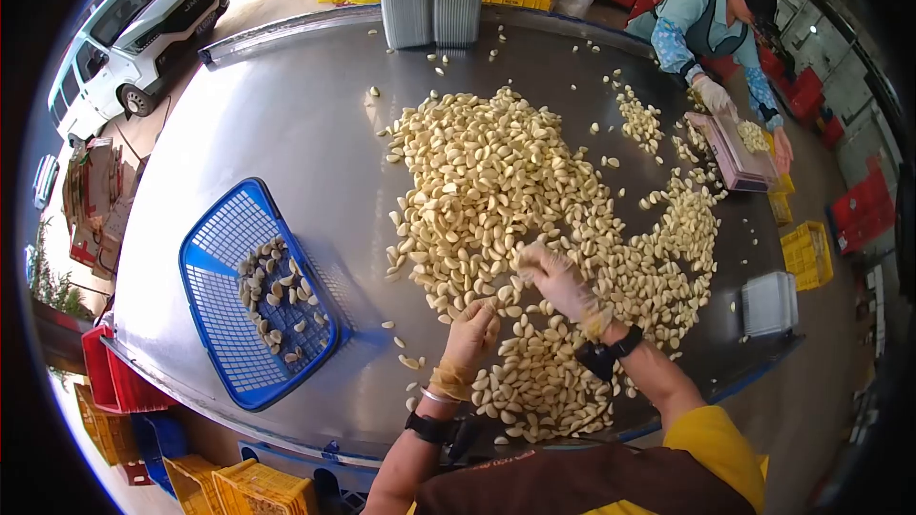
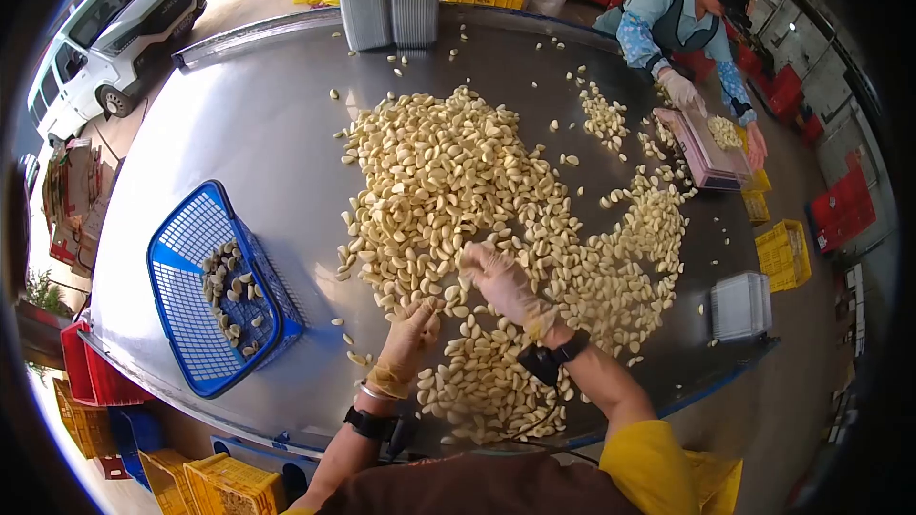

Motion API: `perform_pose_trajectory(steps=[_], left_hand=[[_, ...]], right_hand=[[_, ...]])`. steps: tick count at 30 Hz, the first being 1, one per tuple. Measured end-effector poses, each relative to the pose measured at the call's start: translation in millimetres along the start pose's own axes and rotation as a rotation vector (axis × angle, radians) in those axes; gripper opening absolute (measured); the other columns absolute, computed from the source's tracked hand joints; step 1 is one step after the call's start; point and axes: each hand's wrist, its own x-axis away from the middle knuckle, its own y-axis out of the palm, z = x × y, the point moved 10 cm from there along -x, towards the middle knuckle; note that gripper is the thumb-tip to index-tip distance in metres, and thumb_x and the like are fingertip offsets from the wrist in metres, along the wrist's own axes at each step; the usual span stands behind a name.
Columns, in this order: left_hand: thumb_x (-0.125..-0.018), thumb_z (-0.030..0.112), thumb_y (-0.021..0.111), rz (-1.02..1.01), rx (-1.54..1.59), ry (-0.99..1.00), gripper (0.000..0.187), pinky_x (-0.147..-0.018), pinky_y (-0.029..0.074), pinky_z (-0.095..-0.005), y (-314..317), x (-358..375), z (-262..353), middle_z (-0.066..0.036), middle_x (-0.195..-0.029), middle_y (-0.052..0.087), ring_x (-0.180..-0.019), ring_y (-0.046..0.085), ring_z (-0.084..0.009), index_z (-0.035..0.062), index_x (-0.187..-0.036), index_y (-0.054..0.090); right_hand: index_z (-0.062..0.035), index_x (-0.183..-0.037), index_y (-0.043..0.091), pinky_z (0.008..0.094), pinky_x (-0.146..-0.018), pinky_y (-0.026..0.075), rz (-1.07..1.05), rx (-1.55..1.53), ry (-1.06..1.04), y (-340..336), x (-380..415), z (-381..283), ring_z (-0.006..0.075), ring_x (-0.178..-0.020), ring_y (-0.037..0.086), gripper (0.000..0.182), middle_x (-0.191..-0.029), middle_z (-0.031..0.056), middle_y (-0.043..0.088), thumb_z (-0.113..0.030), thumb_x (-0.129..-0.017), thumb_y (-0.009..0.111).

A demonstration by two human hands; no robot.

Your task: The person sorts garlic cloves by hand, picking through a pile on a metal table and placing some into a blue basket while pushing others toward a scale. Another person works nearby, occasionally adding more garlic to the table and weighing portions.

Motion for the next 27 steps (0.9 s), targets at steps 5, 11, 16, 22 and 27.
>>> perform_pose_trajectory(steps=[5,11,16,22,27], left_hand=[[-0.095,0.033,0.069,0.021,-0.696,0.079,0.033,-0.061,0.045,-0.0248,10.1,-0.5,-14.2,0.001,-0.075,0.063,-0.067,0.052,-0.0060,-0.0005,-0.099,0.070],[-0.096,0.030,0.064,-0.064,-1.123,0.167,0.028,-0.060,0.047,-0.0296,30.0,8.9,-38.3,-0.011,-0.069,0.064,-0.061,0.057,-0.0143,0.0026,-0.097,0.070],[-0.095,0.027,0.065,0.045,-1.212,0.567,0.028,-0.054,0.046,-0.0351,60.3,29.4,-5.3,-0.011,-0.061,0.058,-0.052,0.055,-0.0188,0.0031,-0.082,0.064],[-0.103,0.027,0.055,-0.078,-0.284,0.101,0.026,-0.047,0.032,-0.0231,37.6,12.8,-35.1,0.004,-0.063,0.050,-0.051,0.040,-0.0068,0.0090,-0.086,0.062],[-0.103,0.023,0.053,-0.070,0.179,-0.047,0.017,-0.054,0.036,-0.0206,20.0,0.4,-24.9,0.004,-0.078,0.054,-0.061,0.044,-0.0060,0.0077,-0.103,0.060]], right_hand=[[-0.0085,-0.104,0.059,0.0394,-0.081,0.048,-0.020,0.396,-0.277,6.3,93.6,-55.8,0.0313,-0.091,0.058,0.019,-0.093,0.0089,0.057,-0.003,-0.086,0.064],[-0.0088,-0.107,0.059,0.0411,-0.076,0.050,0.058,0.457,-0.241,-2.9,135.4,-57.5,0.0323,-0.089,0.061,0.021,-0.093,0.0111,0.060,-0.005,-0.087,0.064],[-0.0058,-0.109,0.058,0.0408,-0.073,0.053,0.162,0.180,-0.054,-15.7,136.4,-58.7,0.0360,-0.089,0.066,0.021,-0.095,0.0156,0.066,-0.003,-0.090,0.065],[-0.0048,-0.109,0.056,0.0368,-0.070,0.052,0.236,-0.184,0.069,-12.0,128.6,-37.9,0.0249,-0.081,0.067,0.013,-0.090,0.0107,0.064,-0.011,-0.098,0.061],[-0.0049,-0.115,0.062,0.0334,-0.069,0.052,-0.013,-0.374,0.281,-18.9,96.6,44.4,0.0187,-0.081,0.066,0.020,-0.086,0.0071,0.067,-0.017,-0.099,0.061]])
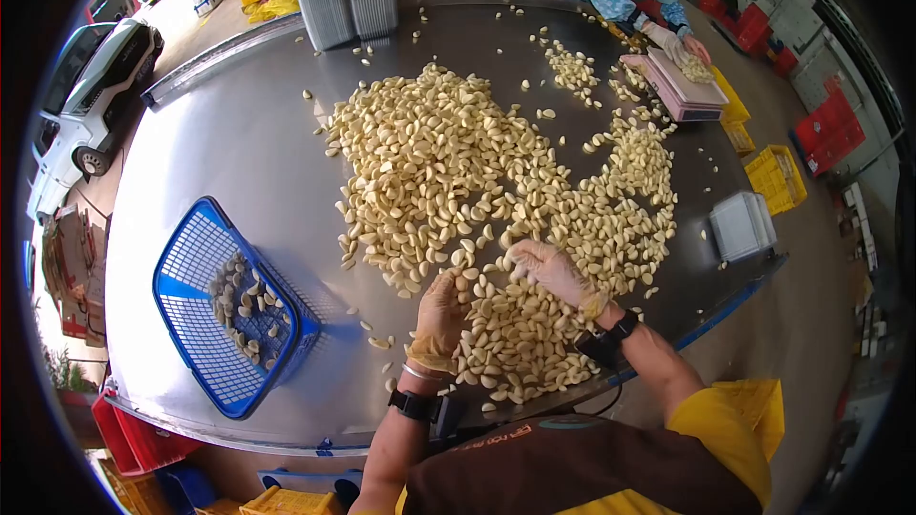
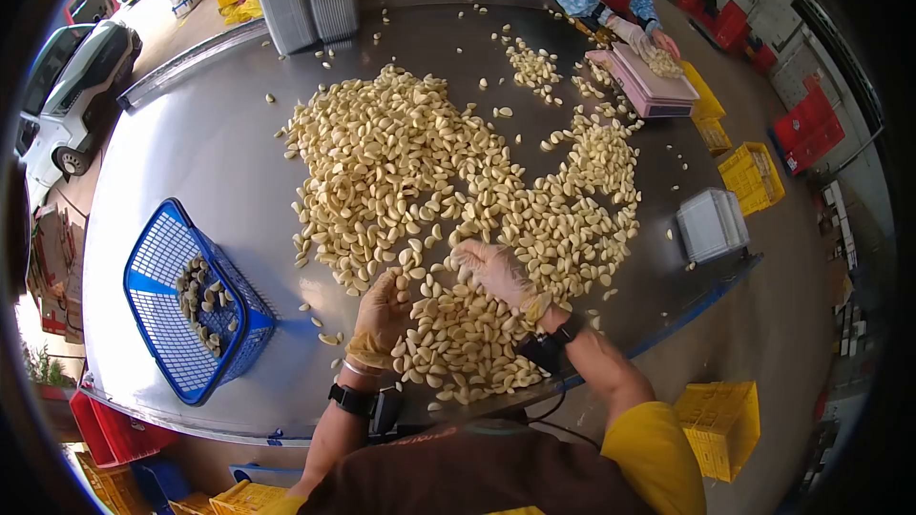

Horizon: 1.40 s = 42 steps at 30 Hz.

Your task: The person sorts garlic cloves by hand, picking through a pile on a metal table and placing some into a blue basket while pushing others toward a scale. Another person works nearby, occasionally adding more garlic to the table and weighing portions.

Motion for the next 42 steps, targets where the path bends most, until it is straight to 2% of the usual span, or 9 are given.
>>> perform_pose_trajectory(steps=[2,6,14,15,21,27,29,34,42], left_hand=[[-0.102,0.018,0.053,0.020,0.054,-0.020,0.013,-0.056,0.038,-0.0205,-9.6,-2.4,0.8,0.003,-0.081,0.056,-0.064,0.047,-0.0064,0.0076,-0.105,0.059],[-0.096,0.005,0.053,0.012,-0.045,-0.053,0.012,-0.059,0.044,-0.0206,-6.9,0.0,-4.4,-0.003,-0.089,0.062,-0.069,0.054,-0.0084,0.0066,-0.106,0.058],[-0.102,0.024,0.053,-0.006,0.094,-0.265,0.021,-0.068,0.050,-0.0249,2.7,5.0,-39.7,-0.002,-0.094,0.065,-0.078,0.062,-0.0135,0.0061,-0.109,0.061],[-0.102,0.027,0.054,0.050,0.080,-0.283,0.025,-0.065,0.049,-0.0243,4.0,9.0,-42.1,-0.003,-0.097,0.066,-0.083,0.063,-0.0145,0.0059,-0.113,0.061],[-0.104,0.025,0.051,-0.077,0.126,-0.351,0.025,-0.061,0.048,-0.0235,0.6,0.8,-63.0,-0.003,-0.091,0.067,-0.072,0.061,-0.0133,0.0045,-0.111,0.063],[-0.101,0.017,0.056,0.119,0.202,-0.100,0.015,-0.055,0.045,-0.0200,-18.4,2.4,-8.4,-0.001,-0.086,0.063,-0.068,0.058,-0.0108,0.0047,-0.108,0.061],[-0.101,0.017,0.056,0.098,0.230,-0.054,0.014,-0.055,0.045,-0.0202,-22.6,0.5,8.9,0.000,-0.085,0.062,-0.069,0.058,-0.0109,0.0059,-0.108,0.061],[-0.101,0.016,0.056,0.090,0.215,-0.064,0.011,-0.055,0.045,-0.0207,-20.3,0.6,4.5,0.001,-0.084,0.061,-0.069,0.058,-0.0093,0.0082,-0.107,0.059],[-0.102,0.015,0.054,-0.041,0.171,-0.103,0.014,-0.048,0.031,-0.0181,5.0,12.1,20.0,0.005,-0.073,0.045,-0.056,0.037,-0.0049,0.0061,-0.110,0.060]], right_hand=[[-0.0045,-0.110,0.064,0.0388,-0.070,0.053,0.312,0.644,-0.315,-32.2,-21.0,-14.5,0.0279,-0.083,0.067,0.019,-0.091,0.0100,0.069,-0.017,-0.096,0.061],[-0.0064,-0.106,0.068,0.0407,-0.073,0.051,0.161,1.341,-0.275,-5.0,-60.0,14.7,0.0308,-0.087,0.065,0.020,-0.098,0.0120,0.067,-0.016,-0.091,0.058],[-0.0076,-0.118,0.067,0.0340,-0.080,0.050,-0.117,0.199,-0.017,24.2,0.1,-46.4,0.0224,-0.089,0.064,0.026,-0.100,0.0101,0.068,-0.018,-0.094,0.067],[-0.0065,-0.116,0.067,0.0274,-0.080,0.049,-0.180,0.381,-0.140,35.7,12.0,-61.4,0.0135,-0.091,0.062,0.022,-0.096,0.0066,0.064,-0.011,-0.095,0.066],[-0.0071,-0.097,0.064,0.0431,-0.076,0.044,0.275,1.004,-0.261,-7.1,-28.1,-14.3,0.0300,-0.088,0.057,0.023,-0.093,0.0111,0.062,-0.028,-0.088,0.068],[-0.0094,-0.112,0.056,0.0441,-0.089,0.042,0.222,1.041,-0.404,45.1,12.2,-43.5,0.0276,-0.099,0.055,0.034,-0.106,0.0095,0.056,-0.026,-0.085,0.067],[-0.0142,-0.141,0.048,0.0490,-0.107,0.033,-0.056,0.972,-0.458,72.9,50.6,-50.4,0.0286,-0.130,0.044,0.063,-0.140,0.0122,0.047,-0.034,-0.084,0.068],[-0.0334,-0.145,0.046,0.0599,-0.119,0.009,-0.652,1.055,-0.604,65.0,100.5,1.3,0.0227,-0.151,0.022,0.060,-0.157,0.0015,0.036,-0.043,-0.088,0.062],[-0.0286,-0.152,0.037,0.0659,-0.112,0.019,0.181,1.505,-0.102,-167.3,-21.0,54.4,0.0327,-0.149,0.020,0.065,-0.161,0.0006,0.027,-0.056,-0.094,0.051]])
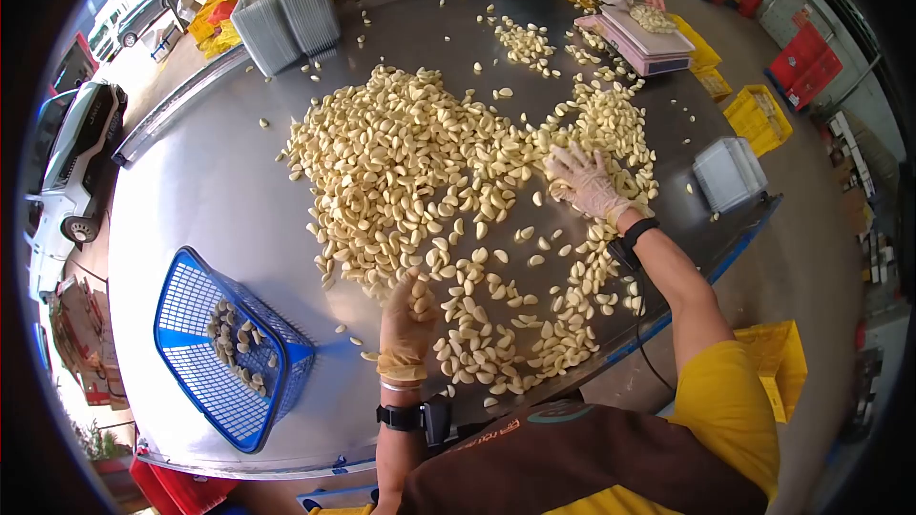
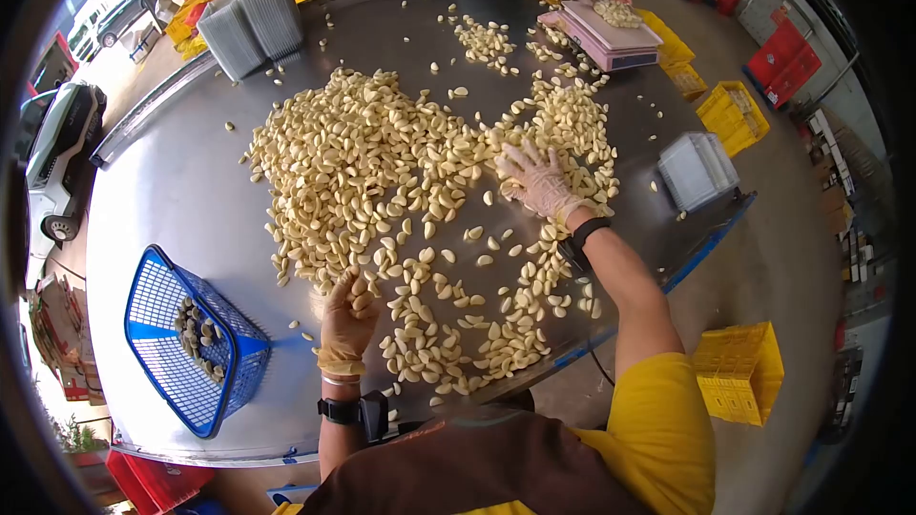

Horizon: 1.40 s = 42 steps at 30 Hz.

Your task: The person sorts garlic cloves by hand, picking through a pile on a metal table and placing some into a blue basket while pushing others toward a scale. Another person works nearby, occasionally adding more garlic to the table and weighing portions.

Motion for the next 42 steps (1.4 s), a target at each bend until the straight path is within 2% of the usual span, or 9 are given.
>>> perform_pose_trajectory(steps=[4,11,15,16,19,23,29,37,42], left_hand=[[-0.104,0.021,0.050,0.036,-0.296,0.278,0.018,-0.046,0.023,-0.0193,24.4,38.9,58.2,0.007,-0.069,0.035,-0.053,0.029,-0.0044,0.0067,-0.109,0.060],[-0.105,0.022,0.052,0.689,-1.139,1.301,0.024,-0.043,0.013,-0.0166,77.0,224.9,215.6,0.009,-0.068,0.055,-0.050,0.023,0.0026,0.0103,-0.110,0.072],[-0.102,0.036,0.054,0.790,-1.547,0.921,0.046,-0.093,0.053,-0.0364,-14.5,203.0,278.1,-0.013,-0.142,0.055,-0.117,0.062,-0.0245,0.0157,-0.144,0.052],[-0.098,0.051,0.054,0.934,-1.895,0.631,0.065,-0.120,0.024,-0.0516,-18.3,192.9,271.7,-0.012,-0.160,0.031,-0.150,0.021,-0.0359,0.0218,-0.153,0.039],[-0.095,0.057,0.054,1.528,-2.295,0.406,0.064,-0.120,0.020,-0.0540,-1.8,211.1,245.1,-0.007,-0.163,0.027,-0.152,0.012,-0.0340,0.0282,-0.151,0.042],[-0.096,0.049,0.058,1.443,-2.306,1.005,0.056,-0.118,0.026,-0.0526,-1.8,226.0,241.5,-0.007,-0.158,0.038,-0.149,0.025,-0.0328,0.0249,-0.145,0.052],[-0.098,0.025,0.062,1.005,-2.085,1.029,0.031,-0.096,0.053,-0.0434,1.3,183.6,249.9,-0.012,-0.129,0.066,-0.118,0.063,-0.0314,0.0146,-0.127,0.068],[-0.096,0.017,0.063,0.896,-2.175,1.295,0.031,-0.094,0.051,-0.0395,39.7,181.4,236.0,-0.013,-0.125,0.067,-0.113,0.064,-0.0321,0.0080,-0.125,0.066],[-0.098,0.017,0.060,0.455,-1.524,1.068,0.033,-0.101,0.046,-0.0414,44.5,168.5,158.4,-0.012,-0.123,0.065,-0.115,0.060,-0.0283,0.0060,-0.129,0.061]], right_hand=[[-0.0241,-0.158,0.024,0.0752,-0.108,0.018,-0.130,-0.272,0.517,13.4,26.0,-0.5,0.0434,-0.150,0.010,0.082,-0.165,0.0101,0.017,-0.065,-0.092,0.051],[-0.0275,-0.150,0.037,0.0675,-0.107,0.024,-0.115,-0.398,-0.534,-80.1,79.4,-264.0,0.0364,-0.148,0.023,0.077,-0.162,0.0075,0.023,-0.045,-0.083,0.070],[-0.0232,-0.143,0.049,0.0638,-0.116,0.016,0.058,-0.766,-0.955,-98.4,92.6,-358.5,0.0306,-0.149,0.024,0.066,-0.159,0.0055,0.031,-0.036,-0.081,0.070],[-0.0263,-0.139,0.053,0.0634,-0.117,0.014,-0.135,-0.701,-1.110,-92.1,101.5,-378.0,0.0307,-0.149,0.024,0.059,-0.159,0.0050,0.031,-0.034,-0.083,0.068],[-0.0356,-0.133,0.060,0.0623,-0.116,0.016,-0.300,-0.705,-1.252,-70.8,108.2,-356.0,0.0306,-0.148,0.028,0.045,-0.160,0.0049,0.033,-0.028,-0.089,0.063],[-0.0180,-0.118,0.074,0.0324,-0.107,0.042,-0.633,-1.378,-0.655,-72.0,33.3,-206.8,0.0242,-0.129,0.054,0.027,-0.137,0.0094,0.061,-0.020,-0.092,0.067],[-0.0131,-0.113,0.071,0.0362,-0.082,0.053,0.337,-0.785,0.674,15.8,-61.2,108.1,0.0260,-0.093,0.069,0.026,-0.103,0.0113,0.073,-0.027,-0.092,0.066],[-0.0045,-0.094,0.067,0.0490,-0.079,0.050,0.377,-0.328,0.514,27.9,-88.1,110.7,0.0426,-0.089,0.064,0.025,-0.092,0.0224,0.068,-0.028,-0.089,0.058],[-0.0080,-0.106,0.067,0.0349,-0.070,0.055,0.332,-1.340,0.227,-65.4,-110.9,-11.8,0.0227,-0.079,0.067,0.014,-0.089,0.0115,0.069,-0.013,-0.096,0.059]])
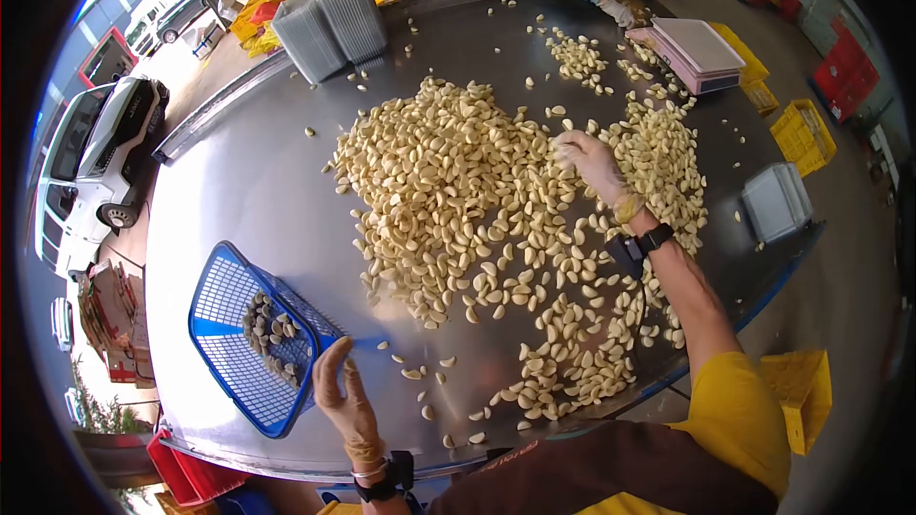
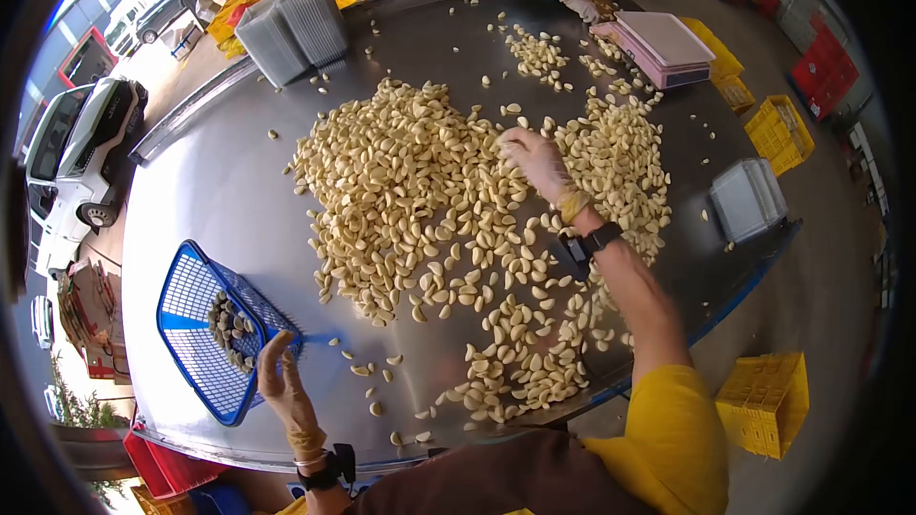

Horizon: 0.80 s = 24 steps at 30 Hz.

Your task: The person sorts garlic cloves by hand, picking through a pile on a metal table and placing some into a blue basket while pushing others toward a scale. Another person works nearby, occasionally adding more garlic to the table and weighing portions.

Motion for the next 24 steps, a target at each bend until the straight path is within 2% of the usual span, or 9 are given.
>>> perform_pose_trajectory(steps=[1,3,4,6,7,9,12,21,24], left_hand=[[-0.099,0.020,0.058,-0.090,0.404,-0.247,0.034,-0.101,0.046,-0.0417,32.6,10.3,-11.8,-0.012,-0.123,0.064,-0.115,0.059,-0.0275,0.0065,-0.130,0.060],[-0.103,0.033,0.050,-0.227,1.134,-0.705,0.041,-0.103,0.045,-0.0404,96.6,31.6,-41.8,-0.011,-0.129,0.061,-0.119,0.058,-0.0248,0.0063,-0.134,0.055],[-0.103,0.033,0.050,-0.229,1.139,-0.700,0.041,-0.103,0.045,-0.0404,107.8,27.7,-49.9,-0.011,-0.129,0.061,-0.119,0.058,-0.0248,0.0063,-0.134,0.055],[-0.103,0.037,0.050,-0.280,1.638,-1.009,0.042,-0.107,0.041,-0.0405,145.8,33.9,-53.4,-0.012,-0.130,0.059,-0.120,0.057,-0.0241,0.0076,-0.132,0.056],[-0.103,0.034,0.050,-0.215,1.601,-0.930,0.035,-0.088,0.051,-0.0333,145.4,25.7,-51.2,-0.012,-0.125,0.063,-0.103,0.060,-0.0175,0.0077,-0.124,0.059],[-0.103,0.029,0.051,-0.309,1.709,-1.010,0.029,-0.059,0.046,-0.0220,154.2,27.3,-82.0,-0.006,-0.106,0.066,-0.075,0.054,-0.0100,0.0077,-0.119,0.062],[-0.104,0.025,0.050,-0.398,1.629,-0.941,0.027,-0.044,0.029,-0.0187,163.9,36.1,-72.6,0.000,-0.087,0.062,-0.057,0.038,-0.0071,0.0064,-0.118,0.063],[-0.102,0.022,0.053,-0.585,1.653,-1.104,0.026,-0.064,0.046,-0.0227,238.3,78.1,-72.2,-0.003,-0.091,0.065,-0.072,0.055,-0.0130,0.0038,-0.114,0.066],[-0.101,0.027,0.055,-0.492,1.514,-1.145,0.036,-0.090,0.053,-0.0337,227.7,84.4,-92.6,-0.009,-0.115,0.069,-0.104,0.064,-0.0217,0.0049,-0.128,0.062]], right_hand=[[-0.0085,-0.107,0.067,0.0309,-0.069,0.055,-0.115,-0.218,0.030,47.1,8.4,-48.8,0.0186,-0.079,0.066,0.013,-0.089,0.0080,0.069,-0.008,-0.097,0.059],[-0.0075,-0.114,0.065,0.0306,-0.079,0.056,-0.226,-0.010,-0.582,123.9,51.4,-174.0,0.0151,-0.085,0.064,0.019,-0.099,0.0025,0.069,-0.003,-0.096,0.058],[-0.0123,-0.116,0.065,0.0327,-0.082,0.055,-0.245,0.280,-0.880,169.1,87.5,-198.8,0.0215,-0.090,0.067,0.025,-0.104,0.0045,0.070,-0.004,-0.093,0.062],[-0.0146,-0.116,0.065,0.0338,-0.081,0.053,-0.522,0.266,-0.998,227.0,143.9,-229.4,0.0232,-0.091,0.066,0.028,-0.102,0.0039,0.070,-0.006,-0.089,0.065],[-0.0146,-0.116,0.065,0.0338,-0.081,0.053,-0.527,0.264,-1.006,231.8,143.9,-222.7,0.0232,-0.091,0.066,0.028,-0.102,0.0039,0.070,-0.006,-0.089,0.065],[-0.0136,-0.112,0.066,0.0350,-0.079,0.052,-0.454,0.031,-0.791,221.5,120.4,-177.0,0.0229,-0.087,0.064,0.025,-0.095,0.0043,0.068,-0.008,-0.088,0.066],[-0.0093,-0.098,0.069,0.0409,-0.077,0.052,-0.173,0.444,-0.322,142.6,58.3,-48.0,0.0300,-0.083,0.064,0.012,-0.092,0.0089,0.067,-0.013,-0.086,0.066],[-0.0119,-0.086,0.068,0.0420,-0.080,0.048,-0.230,1.178,-0.446,143.8,60.6,20.1,0.0275,-0.092,0.059,0.011,-0.094,0.0091,0.063,-0.021,-0.083,0.062],[-0.0118,-0.093,0.067,0.0417,-0.090,0.042,-0.061,0.831,-0.675,137.0,97.3,-79.2,0.0258,-0.096,0.056,0.013,-0.104,0.0066,0.059,-0.021,-0.085,0.062]])
